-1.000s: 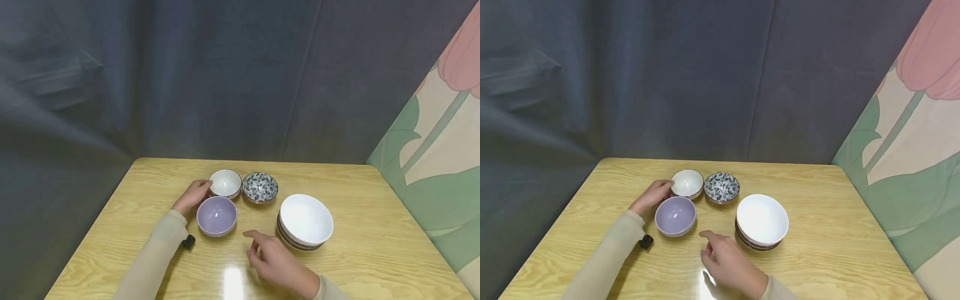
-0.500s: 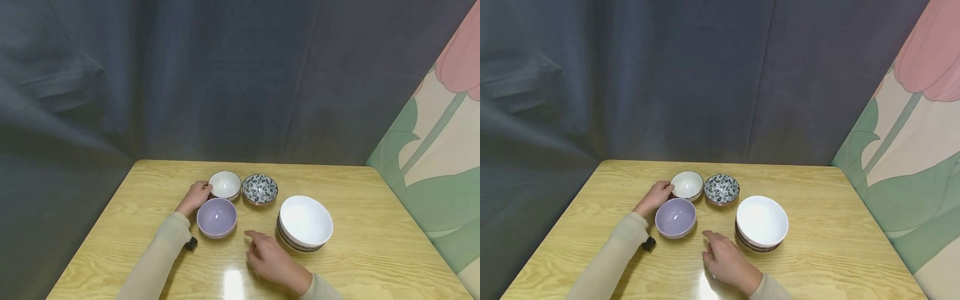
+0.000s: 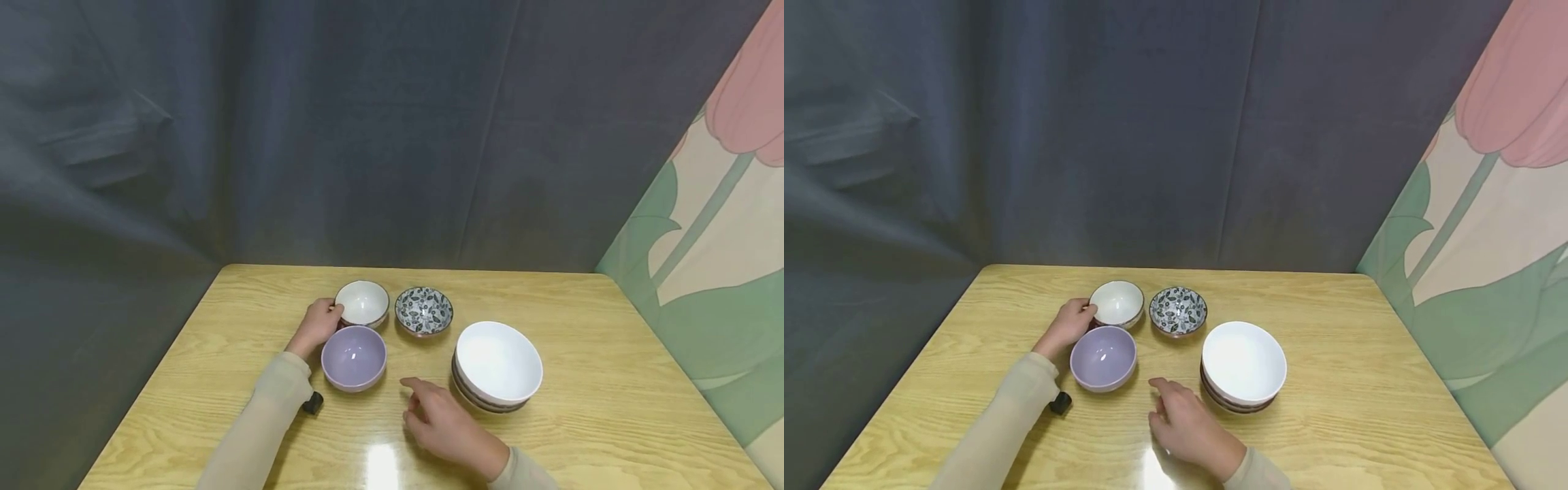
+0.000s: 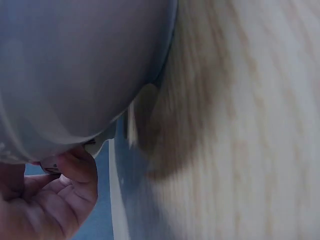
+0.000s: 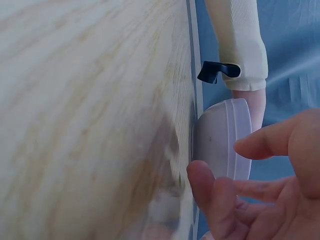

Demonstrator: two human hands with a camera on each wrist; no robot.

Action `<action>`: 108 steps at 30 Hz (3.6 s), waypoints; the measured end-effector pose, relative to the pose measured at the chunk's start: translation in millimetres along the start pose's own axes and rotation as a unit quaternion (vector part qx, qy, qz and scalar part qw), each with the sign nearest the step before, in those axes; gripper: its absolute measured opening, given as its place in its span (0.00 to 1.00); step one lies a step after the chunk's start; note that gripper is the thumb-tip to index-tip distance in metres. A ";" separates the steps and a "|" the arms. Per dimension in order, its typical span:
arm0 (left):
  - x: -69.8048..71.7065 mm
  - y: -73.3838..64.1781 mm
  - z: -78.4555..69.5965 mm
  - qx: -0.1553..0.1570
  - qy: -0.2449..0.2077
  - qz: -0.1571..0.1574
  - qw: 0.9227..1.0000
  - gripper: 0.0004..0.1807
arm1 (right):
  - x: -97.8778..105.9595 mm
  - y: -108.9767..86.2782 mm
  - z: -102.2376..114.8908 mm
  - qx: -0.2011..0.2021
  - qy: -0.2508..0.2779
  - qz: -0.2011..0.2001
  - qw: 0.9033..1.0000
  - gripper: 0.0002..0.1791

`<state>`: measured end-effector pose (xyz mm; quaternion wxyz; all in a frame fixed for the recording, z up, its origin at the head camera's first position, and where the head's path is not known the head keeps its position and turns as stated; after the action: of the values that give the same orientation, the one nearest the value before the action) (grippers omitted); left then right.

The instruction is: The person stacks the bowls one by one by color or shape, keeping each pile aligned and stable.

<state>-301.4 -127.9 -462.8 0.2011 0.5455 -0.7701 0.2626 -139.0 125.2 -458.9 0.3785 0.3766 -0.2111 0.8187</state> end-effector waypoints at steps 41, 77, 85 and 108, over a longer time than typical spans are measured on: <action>21.8 -66.3 -54.1 -0.082 -0.008 0.012 0.997 0.14 | 4.5 12.5 -3.5 -0.033 0.092 -0.045 0.994 0.21; 8.3 -105.6 -40.8 -0.081 -0.026 0.011 0.996 0.12 | 14.3 23.7 6.3 -0.043 0.147 -0.076 0.985 0.21; 6.8 -105.7 -35.4 -0.077 -0.024 0.015 0.997 0.13 | 18.3 28.9 11.3 -0.039 0.139 -0.092 0.985 0.20; -4.6 -108.8 -21.1 -0.062 -0.015 0.033 0.997 0.12 | 13.6 45.7 13.2 -0.024 0.222 -0.069 0.972 0.23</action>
<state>-196.5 -140.4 -429.0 0.2141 0.5099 -0.8056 0.2128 -174.4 94.6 -442.9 0.4808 0.1901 -0.1151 0.8482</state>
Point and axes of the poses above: each hand's wrist, its own y-axis towards the middle knuckle, its own x-axis out of the back of the hand, z = x × y, the point moved 1 cm from there along y, towards the middle knuckle, and after that the axes turned 15 degrees about z, right-handed, at the moved point
